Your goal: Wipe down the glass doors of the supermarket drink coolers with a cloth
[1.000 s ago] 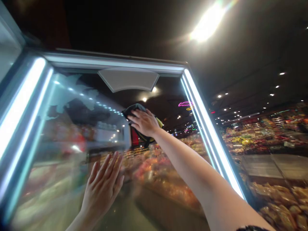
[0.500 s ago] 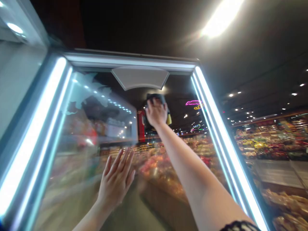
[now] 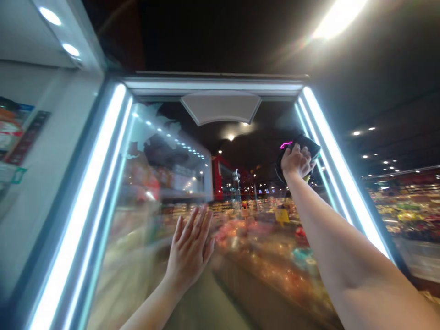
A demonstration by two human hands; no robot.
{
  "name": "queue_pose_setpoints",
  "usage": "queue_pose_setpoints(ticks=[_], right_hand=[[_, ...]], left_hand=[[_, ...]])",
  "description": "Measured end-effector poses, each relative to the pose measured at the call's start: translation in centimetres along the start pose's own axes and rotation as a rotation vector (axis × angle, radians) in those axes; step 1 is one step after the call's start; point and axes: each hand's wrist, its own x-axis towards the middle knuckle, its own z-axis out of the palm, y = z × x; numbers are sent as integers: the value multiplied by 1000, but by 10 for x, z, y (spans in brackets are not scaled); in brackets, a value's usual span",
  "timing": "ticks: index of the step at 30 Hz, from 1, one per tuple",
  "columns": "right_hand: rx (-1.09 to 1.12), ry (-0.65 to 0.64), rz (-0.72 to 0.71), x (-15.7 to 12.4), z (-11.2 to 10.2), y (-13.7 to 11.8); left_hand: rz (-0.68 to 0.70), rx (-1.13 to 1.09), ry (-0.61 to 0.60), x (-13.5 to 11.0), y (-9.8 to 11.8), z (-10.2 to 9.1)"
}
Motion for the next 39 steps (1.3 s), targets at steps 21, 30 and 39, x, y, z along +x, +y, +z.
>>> queue_pose_setpoints(ticks=[21, 30, 39], right_hand=[[2, -191, -397, -70, 37, -119], [180, -379, -998, -168, 49, -245], [26, -269, -973, -112, 28, -132]], left_hand=[[-135, 165, -46, -58, -98, -46], [-163, 153, -51, -61, -101, -40], [-183, 135, -12, -63, -97, -39]])
